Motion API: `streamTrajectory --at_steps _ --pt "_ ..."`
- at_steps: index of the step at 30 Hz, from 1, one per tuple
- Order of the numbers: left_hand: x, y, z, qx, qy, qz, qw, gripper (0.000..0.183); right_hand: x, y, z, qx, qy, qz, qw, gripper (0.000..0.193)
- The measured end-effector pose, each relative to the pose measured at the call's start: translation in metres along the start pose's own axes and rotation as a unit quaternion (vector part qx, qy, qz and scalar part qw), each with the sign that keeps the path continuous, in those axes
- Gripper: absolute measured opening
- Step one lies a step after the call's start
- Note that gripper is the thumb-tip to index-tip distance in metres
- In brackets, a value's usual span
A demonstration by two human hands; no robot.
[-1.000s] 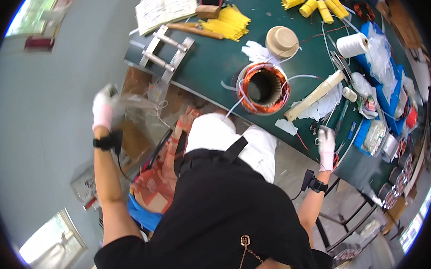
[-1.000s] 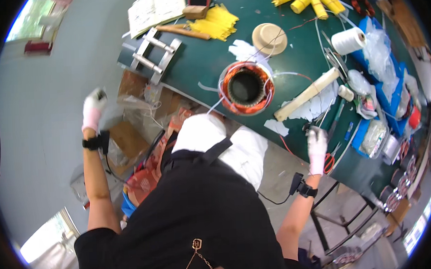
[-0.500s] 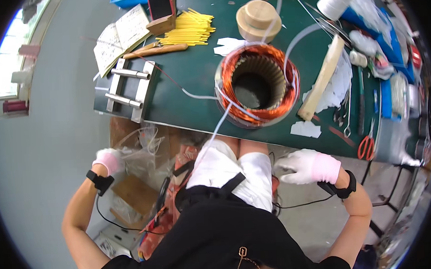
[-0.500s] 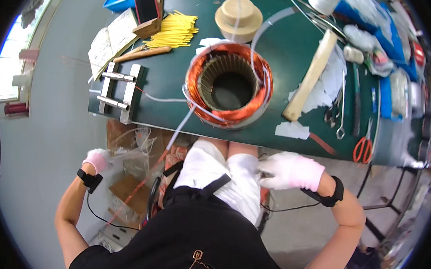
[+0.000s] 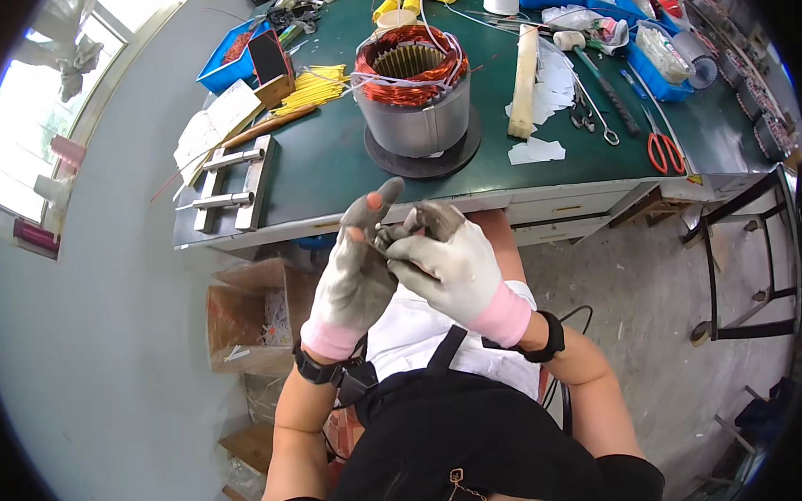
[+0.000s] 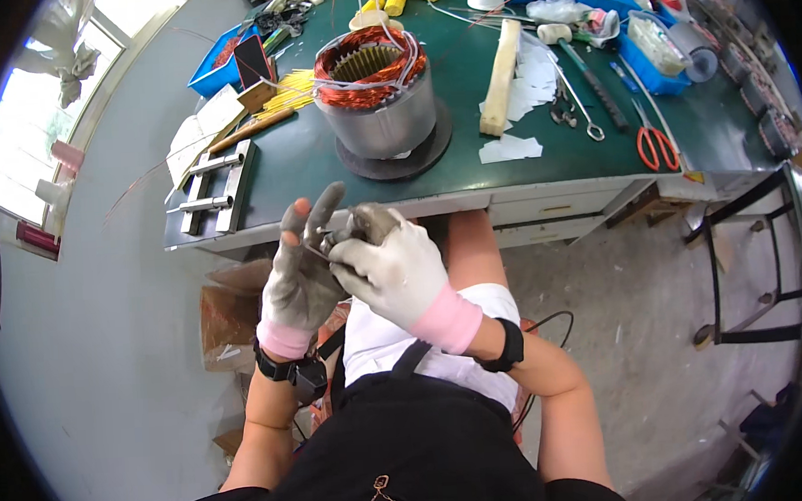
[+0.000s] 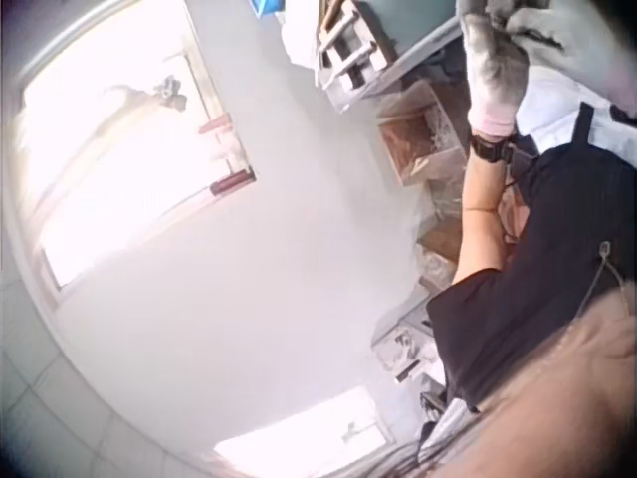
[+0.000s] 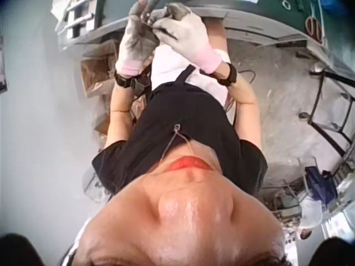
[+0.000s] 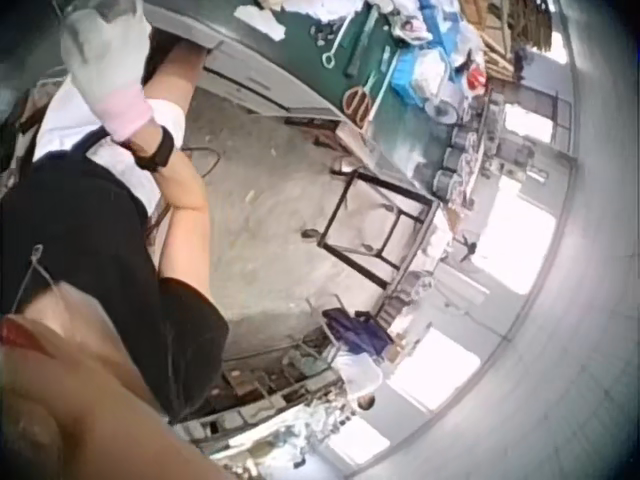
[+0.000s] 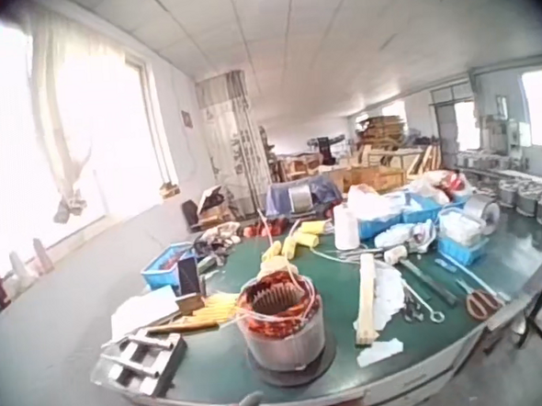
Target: Winding and securing copper coils on a motor stator using thread and a needle tool.
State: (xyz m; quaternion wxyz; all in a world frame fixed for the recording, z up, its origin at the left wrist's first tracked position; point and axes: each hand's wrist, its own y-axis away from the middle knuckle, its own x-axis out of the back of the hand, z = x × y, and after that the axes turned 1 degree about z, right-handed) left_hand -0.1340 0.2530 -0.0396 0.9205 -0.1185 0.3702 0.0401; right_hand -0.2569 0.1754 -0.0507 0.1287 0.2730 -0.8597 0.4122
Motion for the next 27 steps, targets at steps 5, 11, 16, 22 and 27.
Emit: streamTrajectory --at_steps 5,11,16,22,27 --pt "0.020 -0.022 0.025 -0.013 -0.326 -0.035 0.945 0.058 0.055 -0.019 -0.004 -0.034 -0.110 -0.042 0.992 0.007" --pt "0.092 -0.126 0.028 -0.105 -0.330 0.111 0.932 0.048 0.061 -0.040 0.059 -0.229 -0.353 0.235 0.876 0.011" --pt "0.119 -0.178 -0.003 -0.083 -0.274 0.099 0.953 0.046 -0.002 -0.034 0.089 -0.258 -0.277 0.250 0.891 0.008" --pt "0.118 -0.181 -0.013 -0.074 -0.228 0.131 0.962 0.050 -0.019 -0.037 0.075 -0.228 -0.186 0.261 0.920 0.006" --pt "0.120 -0.190 -0.012 -0.092 -0.203 0.125 0.967 0.052 -0.026 -0.039 0.068 -0.228 -0.170 0.207 0.936 0.008"
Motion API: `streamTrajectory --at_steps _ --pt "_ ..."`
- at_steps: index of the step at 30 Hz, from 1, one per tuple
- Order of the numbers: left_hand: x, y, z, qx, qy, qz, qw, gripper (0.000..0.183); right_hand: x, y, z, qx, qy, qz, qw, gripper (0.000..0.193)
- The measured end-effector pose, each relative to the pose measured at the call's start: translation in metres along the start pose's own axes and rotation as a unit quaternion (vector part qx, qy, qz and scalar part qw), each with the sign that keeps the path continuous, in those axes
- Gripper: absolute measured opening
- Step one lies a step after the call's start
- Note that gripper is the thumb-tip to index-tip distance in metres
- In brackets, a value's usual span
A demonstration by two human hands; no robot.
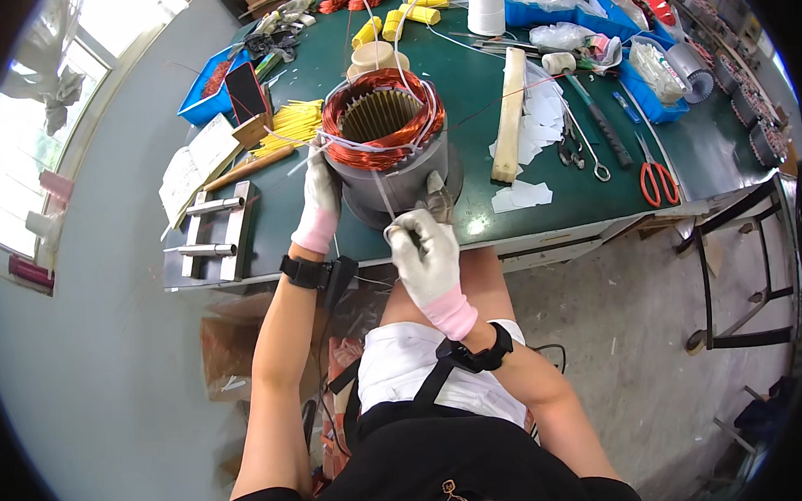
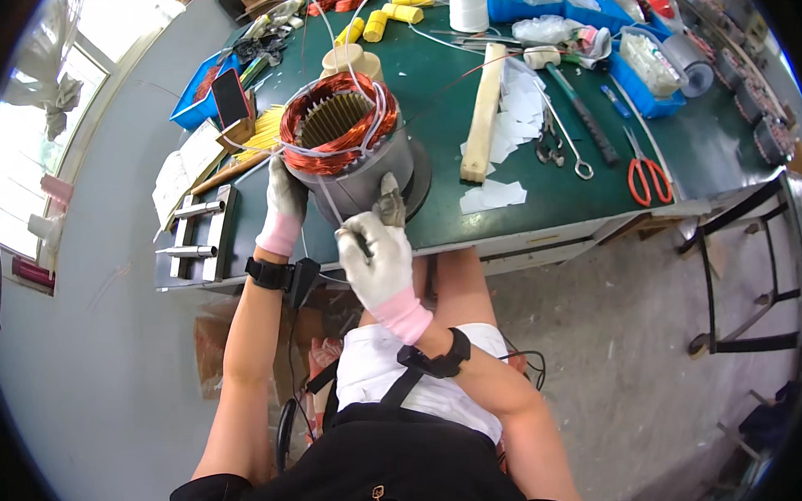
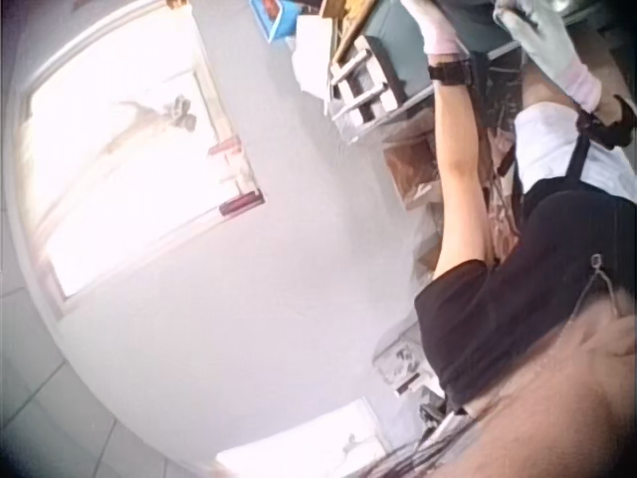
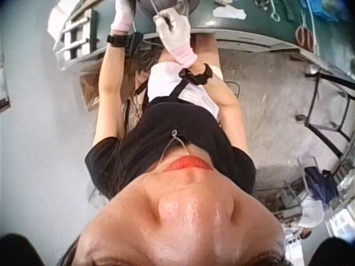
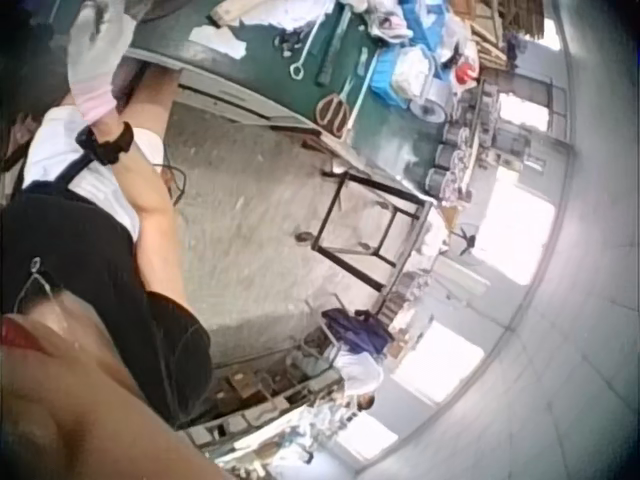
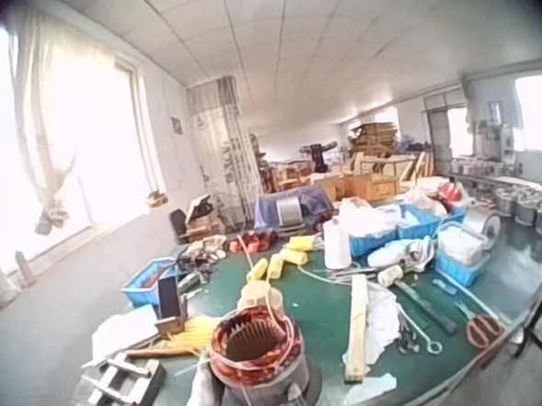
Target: Winding and securing copper coils on a motor stator using thread and a needle tool.
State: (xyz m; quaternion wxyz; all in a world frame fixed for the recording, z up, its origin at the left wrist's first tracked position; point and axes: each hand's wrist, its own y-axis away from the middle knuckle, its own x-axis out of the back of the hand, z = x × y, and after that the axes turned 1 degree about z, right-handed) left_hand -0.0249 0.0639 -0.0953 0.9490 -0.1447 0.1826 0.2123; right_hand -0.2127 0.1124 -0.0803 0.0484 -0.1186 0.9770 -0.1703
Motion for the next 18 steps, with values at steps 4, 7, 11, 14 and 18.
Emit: streamTrajectory --at_steps 4,7,11,14,18 --pt "-0.004 -0.008 0.000 0.027 0.002 0.053 0.998 0.050 -0.006 0.009 -0.001 -0.023 -0.041 -0.049 0.998 0.009" --pt "-0.003 -0.017 0.001 0.051 0.001 0.049 0.998 0.055 -0.007 0.012 -0.002 0.021 -0.040 -0.060 0.997 0.006" --pt "0.003 -0.025 -0.003 0.076 0.044 0.032 0.996 0.055 -0.003 0.014 -0.002 0.072 -0.014 -0.092 0.993 0.006" --pt "0.004 -0.025 -0.007 0.068 0.072 0.037 0.994 0.054 0.004 0.015 -0.001 -0.027 -0.063 -0.139 0.988 0.006" --pt "-0.010 -0.008 -0.011 0.035 0.036 0.113 0.992 0.054 0.018 0.007 0.001 0.060 0.001 -0.125 0.990 0.009"
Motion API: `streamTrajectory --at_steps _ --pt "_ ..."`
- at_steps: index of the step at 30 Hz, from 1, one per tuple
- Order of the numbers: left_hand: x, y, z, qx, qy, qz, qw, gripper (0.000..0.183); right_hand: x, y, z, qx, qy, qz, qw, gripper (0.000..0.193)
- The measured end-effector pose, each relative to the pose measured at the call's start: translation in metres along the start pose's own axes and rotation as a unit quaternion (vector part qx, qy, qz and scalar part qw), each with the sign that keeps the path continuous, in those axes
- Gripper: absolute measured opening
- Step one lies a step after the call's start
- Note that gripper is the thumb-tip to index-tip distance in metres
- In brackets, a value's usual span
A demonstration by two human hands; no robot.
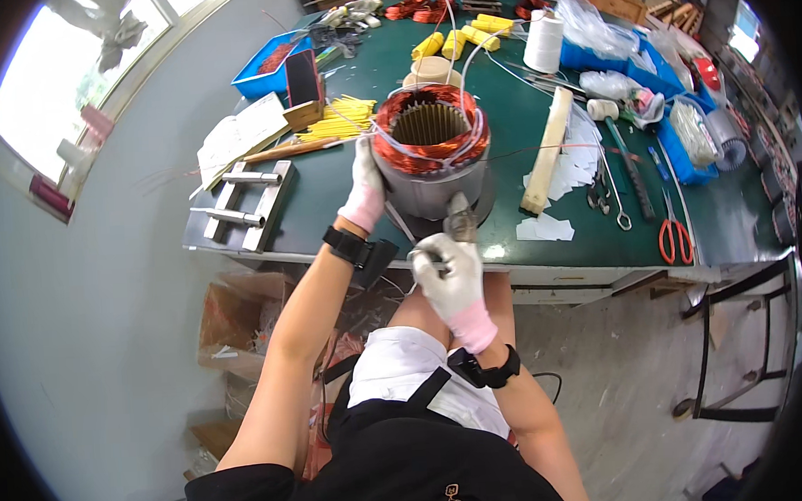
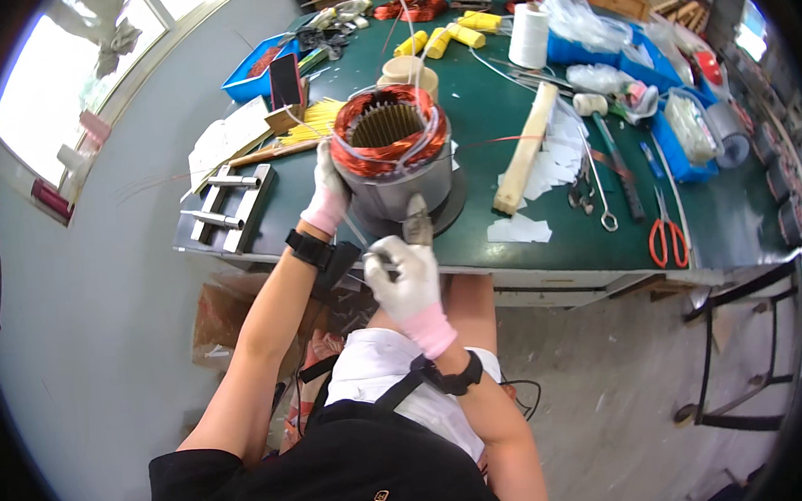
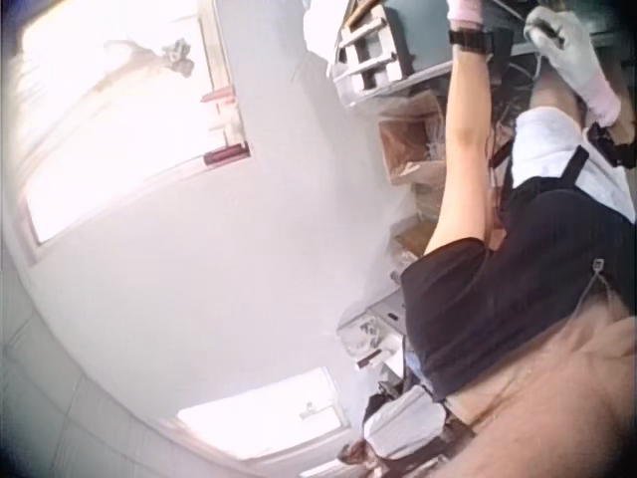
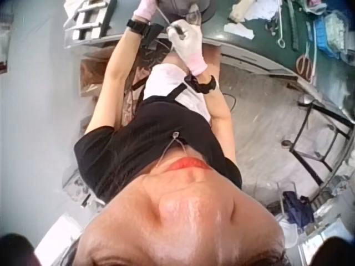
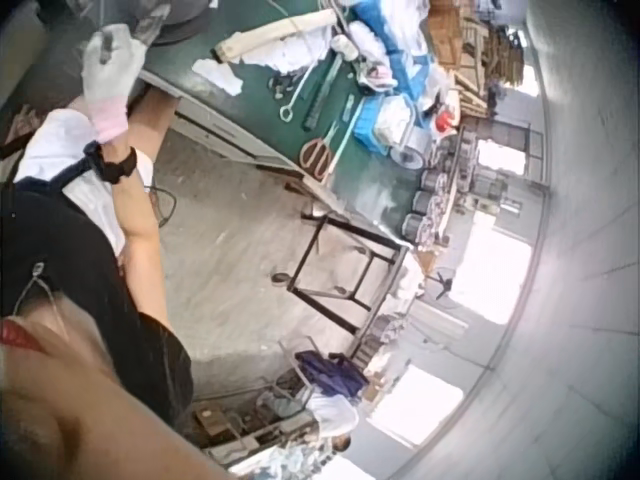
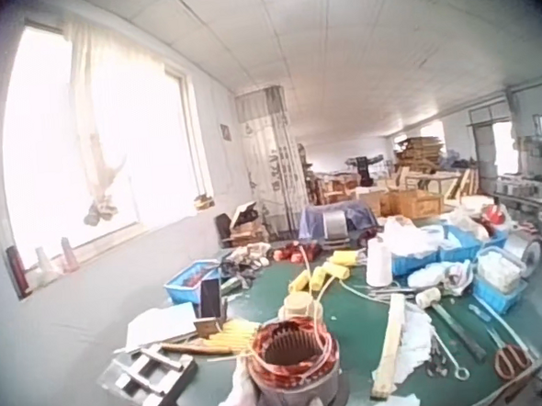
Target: Winding and securing copper coils on a motor stator using thread and a needle tool.
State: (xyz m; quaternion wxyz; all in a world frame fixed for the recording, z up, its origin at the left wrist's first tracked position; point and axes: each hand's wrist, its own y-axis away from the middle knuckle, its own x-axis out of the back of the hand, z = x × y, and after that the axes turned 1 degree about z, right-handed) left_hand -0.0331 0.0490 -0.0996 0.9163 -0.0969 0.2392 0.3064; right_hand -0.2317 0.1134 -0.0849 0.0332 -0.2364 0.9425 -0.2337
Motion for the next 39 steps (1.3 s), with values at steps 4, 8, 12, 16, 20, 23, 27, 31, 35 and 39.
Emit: streamTrajectory --at_steps 4,8,12,16,20,23,27,31,35,39 --pt "-0.009 0.028 -0.011 -0.129 -0.037 -0.010 0.991 0.045 0.029 -0.014 0.003 -0.004 0.048 -0.008 0.999 0.006" --pt "-0.002 0.033 -0.020 -0.160 -0.150 0.051 0.974 0.042 0.052 -0.024 -0.012 -0.088 0.132 -0.086 0.984 0.005" --pt "0.006 0.031 -0.017 -0.202 -0.346 0.018 0.916 0.043 0.044 -0.052 -0.048 0.218 0.123 -0.203 0.947 0.006" --pt "0.001 0.056 -0.002 -0.301 -0.374 0.083 0.873 0.038 0.049 -0.102 -0.065 -0.020 0.008 -0.190 0.982 0.007" --pt "-0.013 0.083 0.022 -0.388 -0.343 0.012 0.855 0.028 0.060 -0.104 -0.049 0.024 -0.117 -0.152 0.981 0.010" --pt "-0.028 0.091 0.031 -0.344 -0.294 -0.026 0.892 0.022 0.066 -0.080 -0.041 -0.033 -0.112 -0.130 0.985 0.008" --pt "-0.040 0.098 0.036 -0.440 -0.394 -0.016 0.807 0.014 0.063 -0.053 -0.056 0.050 -0.008 -0.220 0.974 0.007" --pt "-0.046 0.107 0.044 -0.503 -0.534 -0.086 0.674 0.024 0.051 -0.042 -0.072 0.188 0.100 -0.212 0.954 0.009" --pt "-0.051 0.105 0.060 -0.471 -0.528 -0.166 0.687 0.029 0.051 -0.050 -0.068 0.233 0.074 -0.120 0.962 0.007" --pt "-0.047 0.090 0.078 -0.417 -0.569 -0.102 0.702 0.037 0.059 -0.076 -0.048 0.094 -0.152 -0.123 0.976 0.003"
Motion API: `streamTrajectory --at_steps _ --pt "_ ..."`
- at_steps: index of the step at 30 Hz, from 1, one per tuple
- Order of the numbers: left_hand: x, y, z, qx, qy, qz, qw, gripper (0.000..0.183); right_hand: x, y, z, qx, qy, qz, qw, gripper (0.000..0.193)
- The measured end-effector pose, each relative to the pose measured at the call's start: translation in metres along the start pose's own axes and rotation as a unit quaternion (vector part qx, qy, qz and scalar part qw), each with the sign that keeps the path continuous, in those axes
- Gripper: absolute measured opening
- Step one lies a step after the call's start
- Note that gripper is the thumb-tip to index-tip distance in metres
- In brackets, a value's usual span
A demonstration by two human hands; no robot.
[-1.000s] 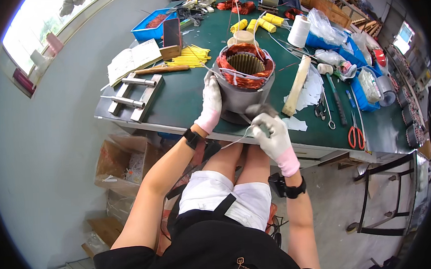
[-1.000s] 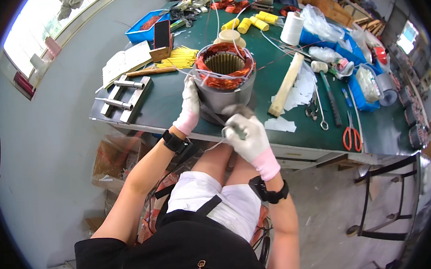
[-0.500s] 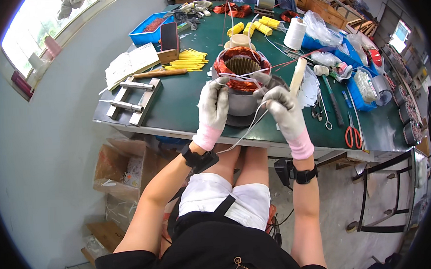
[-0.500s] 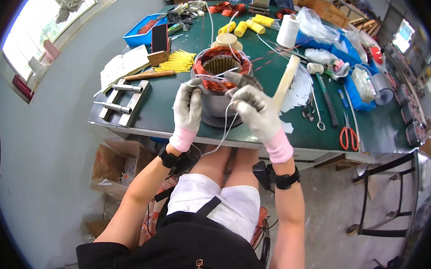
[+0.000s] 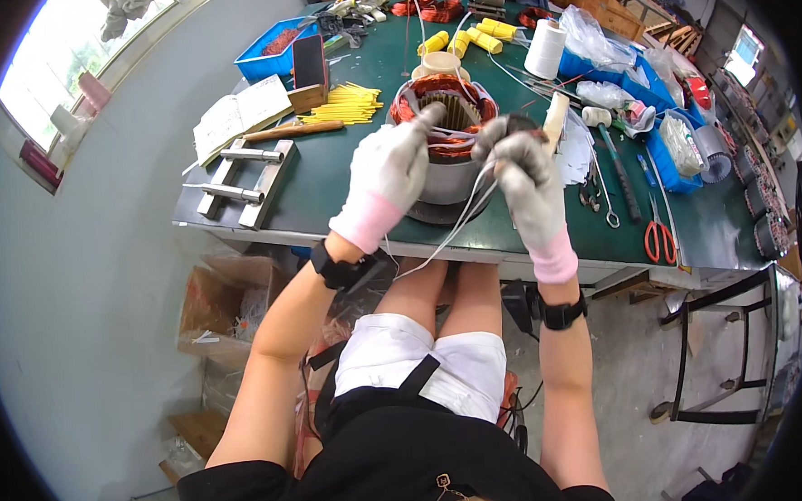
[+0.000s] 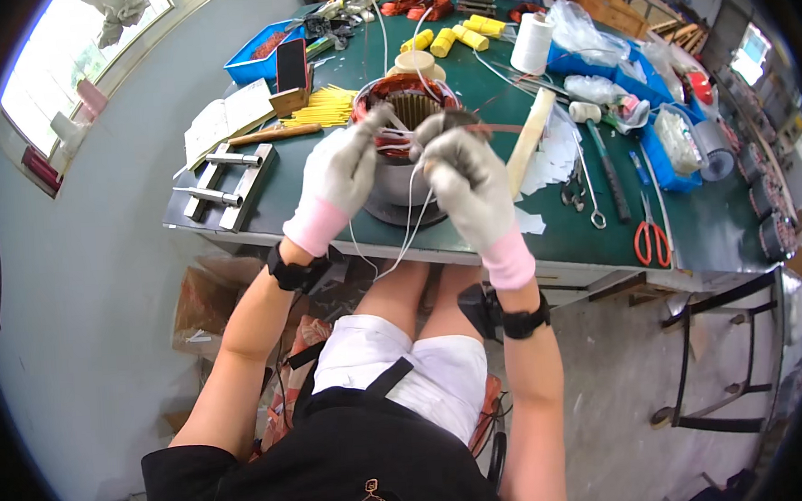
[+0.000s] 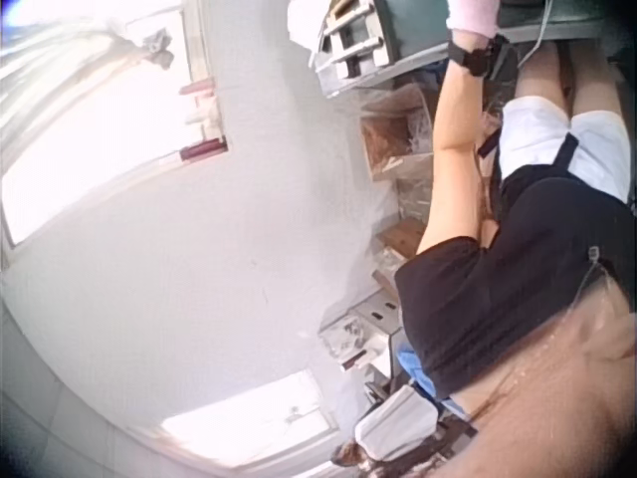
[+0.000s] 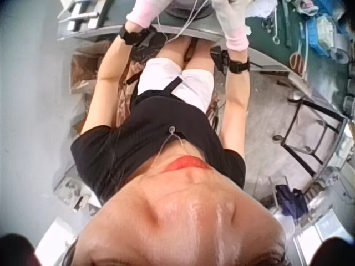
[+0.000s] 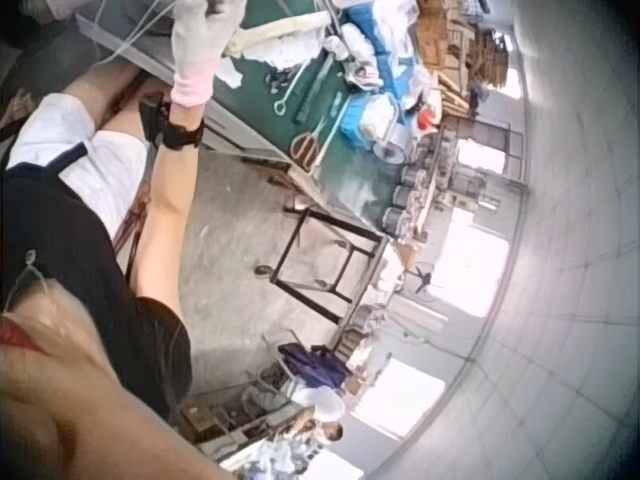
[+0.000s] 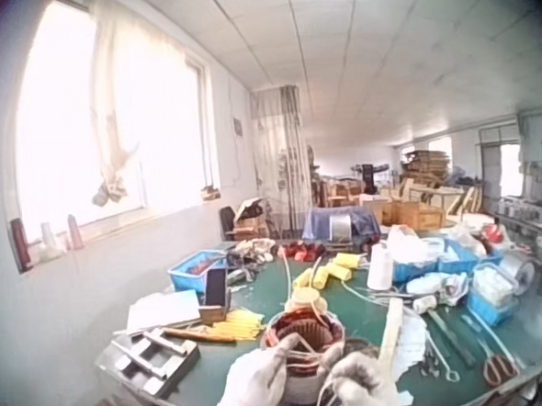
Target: Winding and securing copper coils on a motor stator using thread and a needle tool.
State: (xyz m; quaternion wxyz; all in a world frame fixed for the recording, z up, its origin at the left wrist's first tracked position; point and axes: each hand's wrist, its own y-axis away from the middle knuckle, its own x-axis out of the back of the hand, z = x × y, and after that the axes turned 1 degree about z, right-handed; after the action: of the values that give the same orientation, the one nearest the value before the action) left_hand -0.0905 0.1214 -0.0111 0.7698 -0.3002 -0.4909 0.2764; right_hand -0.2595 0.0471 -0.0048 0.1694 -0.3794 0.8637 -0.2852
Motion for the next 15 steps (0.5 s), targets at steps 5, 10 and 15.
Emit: streamTrajectory --at_steps 5,10,15 --pt "0.008 0.000 -0.007 0.026 0.050 0.000 0.998 0.042 0.015 -0.018 0.024 -0.047 -0.249 0.129 0.959 0.008" --pt "0.011 0.007 -0.007 0.030 0.116 -0.009 0.993 0.044 0.013 -0.010 0.016 -0.029 -0.215 0.109 0.970 0.007" --pt "0.004 0.007 -0.016 -0.055 0.104 0.054 0.992 0.034 0.001 -0.012 0.000 -0.030 -0.043 0.002 0.999 0.004"
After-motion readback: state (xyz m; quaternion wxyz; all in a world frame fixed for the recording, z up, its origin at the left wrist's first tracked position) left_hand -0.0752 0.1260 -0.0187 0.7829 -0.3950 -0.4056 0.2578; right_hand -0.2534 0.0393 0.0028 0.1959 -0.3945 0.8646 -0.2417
